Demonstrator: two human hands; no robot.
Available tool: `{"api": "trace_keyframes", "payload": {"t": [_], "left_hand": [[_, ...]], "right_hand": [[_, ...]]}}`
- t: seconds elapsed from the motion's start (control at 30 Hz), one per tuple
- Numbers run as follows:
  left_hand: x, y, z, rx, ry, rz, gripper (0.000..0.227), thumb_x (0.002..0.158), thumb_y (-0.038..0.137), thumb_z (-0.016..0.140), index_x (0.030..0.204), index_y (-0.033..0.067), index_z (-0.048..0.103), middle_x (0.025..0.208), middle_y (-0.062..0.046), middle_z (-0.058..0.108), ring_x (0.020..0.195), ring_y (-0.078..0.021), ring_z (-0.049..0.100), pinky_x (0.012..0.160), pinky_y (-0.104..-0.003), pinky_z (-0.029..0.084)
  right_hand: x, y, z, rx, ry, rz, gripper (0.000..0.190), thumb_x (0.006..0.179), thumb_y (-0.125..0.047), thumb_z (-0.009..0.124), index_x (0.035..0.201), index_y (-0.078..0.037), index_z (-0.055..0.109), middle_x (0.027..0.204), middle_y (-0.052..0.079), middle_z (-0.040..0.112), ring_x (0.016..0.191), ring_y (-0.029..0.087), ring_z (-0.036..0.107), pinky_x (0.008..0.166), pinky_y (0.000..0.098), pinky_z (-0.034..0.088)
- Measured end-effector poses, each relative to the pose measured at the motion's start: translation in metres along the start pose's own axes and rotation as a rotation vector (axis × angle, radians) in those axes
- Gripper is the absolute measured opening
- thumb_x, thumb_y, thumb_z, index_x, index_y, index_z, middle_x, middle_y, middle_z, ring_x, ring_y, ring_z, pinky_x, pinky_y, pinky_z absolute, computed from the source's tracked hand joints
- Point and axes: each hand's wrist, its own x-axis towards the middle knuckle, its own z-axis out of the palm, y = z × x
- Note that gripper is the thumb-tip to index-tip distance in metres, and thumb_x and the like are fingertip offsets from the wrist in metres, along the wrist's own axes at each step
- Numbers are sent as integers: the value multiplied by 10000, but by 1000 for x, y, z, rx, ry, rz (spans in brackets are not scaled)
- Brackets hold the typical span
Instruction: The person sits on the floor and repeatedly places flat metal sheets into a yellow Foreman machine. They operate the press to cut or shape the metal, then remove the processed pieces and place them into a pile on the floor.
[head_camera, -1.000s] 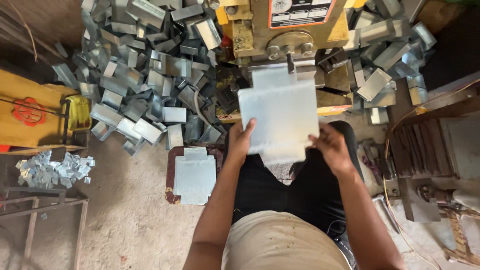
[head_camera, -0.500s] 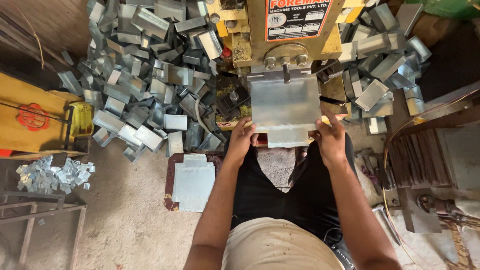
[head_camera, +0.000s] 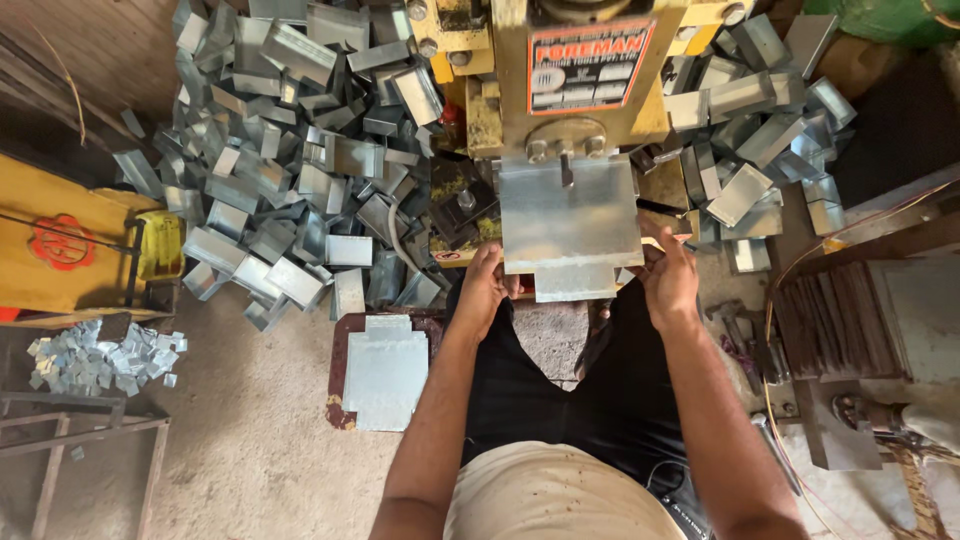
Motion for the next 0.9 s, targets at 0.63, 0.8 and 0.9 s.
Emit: {"api": "trace_keyframes", "payload": {"t": [0.63,0.8,0.9], "left_hand": [[-24,-40,19,1,-454,-79,839,933,740,327,1536,157,341,1166,-114,694,1055,-243,693,894,-402,582],[-21,-46,53,-66,-359,14,698,947,390,592,1456,80,228,1311,-236,610,1093,-336,707,884,-467,640],[-9,-38,53,81,-83,4,608,939,173,567,1458,45,277,1169,-272,651,878,-335,725,735,-440,647]], "right_hand": [[-39,5,6,323,-94,-93,346,946,-36,513,1282,10,583,1245,132,673,1162,252,670,1016,410,553],[-110,-19,-1,12,-839,181,251,1003,-73,551,1125,82,706,1060,248,740,990,345,720,898,474,577],[-93,-33,-20,40,-459,-173,194,1073,-132,565,1059,9,698,1015,195,743,882,245,706,771,377,582]]}}
